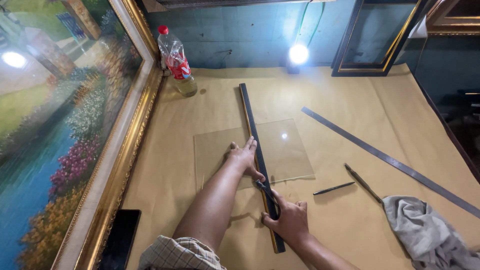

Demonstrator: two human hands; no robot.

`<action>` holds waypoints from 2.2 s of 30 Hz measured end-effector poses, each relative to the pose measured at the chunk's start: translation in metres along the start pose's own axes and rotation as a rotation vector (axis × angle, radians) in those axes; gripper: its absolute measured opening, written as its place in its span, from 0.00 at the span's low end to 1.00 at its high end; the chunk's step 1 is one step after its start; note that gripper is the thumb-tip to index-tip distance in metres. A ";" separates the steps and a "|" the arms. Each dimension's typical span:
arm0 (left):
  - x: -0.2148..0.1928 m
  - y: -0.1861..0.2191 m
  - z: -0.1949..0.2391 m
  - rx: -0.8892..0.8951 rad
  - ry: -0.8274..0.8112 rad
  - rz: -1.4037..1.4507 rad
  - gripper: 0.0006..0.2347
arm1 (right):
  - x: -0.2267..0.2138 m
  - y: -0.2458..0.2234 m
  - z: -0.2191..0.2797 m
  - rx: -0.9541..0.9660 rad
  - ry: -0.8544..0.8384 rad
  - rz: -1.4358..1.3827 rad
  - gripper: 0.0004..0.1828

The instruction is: Measuring and cutting a piece of glass using a ruler and a glass cutter

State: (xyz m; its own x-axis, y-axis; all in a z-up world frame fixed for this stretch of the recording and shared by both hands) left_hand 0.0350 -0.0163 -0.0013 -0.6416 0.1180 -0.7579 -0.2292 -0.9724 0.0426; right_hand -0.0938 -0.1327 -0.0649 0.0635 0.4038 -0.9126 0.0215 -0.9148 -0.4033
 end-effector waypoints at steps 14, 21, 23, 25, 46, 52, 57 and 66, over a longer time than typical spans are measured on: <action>0.009 0.000 -0.019 0.030 -0.017 0.010 0.54 | 0.001 0.000 0.000 -0.019 0.016 0.006 0.38; 0.011 0.000 -0.027 0.042 -0.006 -0.049 0.55 | 0.001 0.001 0.000 -0.015 0.016 -0.022 0.38; 0.010 0.000 -0.026 0.041 -0.007 -0.039 0.55 | 0.000 0.000 -0.001 -0.006 0.003 -0.010 0.38; 0.008 0.001 -0.021 0.043 -0.011 -0.029 0.55 | 0.001 0.001 0.000 0.004 -0.011 0.003 0.38; 0.001 0.002 -0.009 0.037 -0.021 -0.146 0.53 | -0.039 -0.011 -0.086 0.080 -0.405 0.055 0.13; -0.007 0.008 -0.007 0.058 0.065 -0.188 0.49 | -0.034 -0.023 -0.180 0.078 -0.395 0.167 0.18; -0.004 0.007 -0.018 0.019 0.047 -0.198 0.49 | -0.013 -0.006 -0.229 0.144 -0.386 0.085 0.19; 0.001 -0.002 -0.012 0.058 0.051 -0.029 0.51 | -0.073 0.000 -0.084 0.102 -0.550 0.030 0.15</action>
State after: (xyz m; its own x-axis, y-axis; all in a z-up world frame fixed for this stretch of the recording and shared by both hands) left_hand 0.0437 -0.0172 -0.0098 -0.5962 0.1342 -0.7915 -0.2901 -0.9553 0.0566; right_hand -0.0145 -0.1622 0.0073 -0.4677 0.3463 -0.8132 -0.0704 -0.9317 -0.3563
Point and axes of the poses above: each hand's wrist, its own z-axis away from the middle knuckle, its own x-axis out of the palm, y = z × x, the point moved 7 cm from there along -z, towards the middle knuckle, and after that the axes turned 2 degrees about -y, right-handed, at the moved point
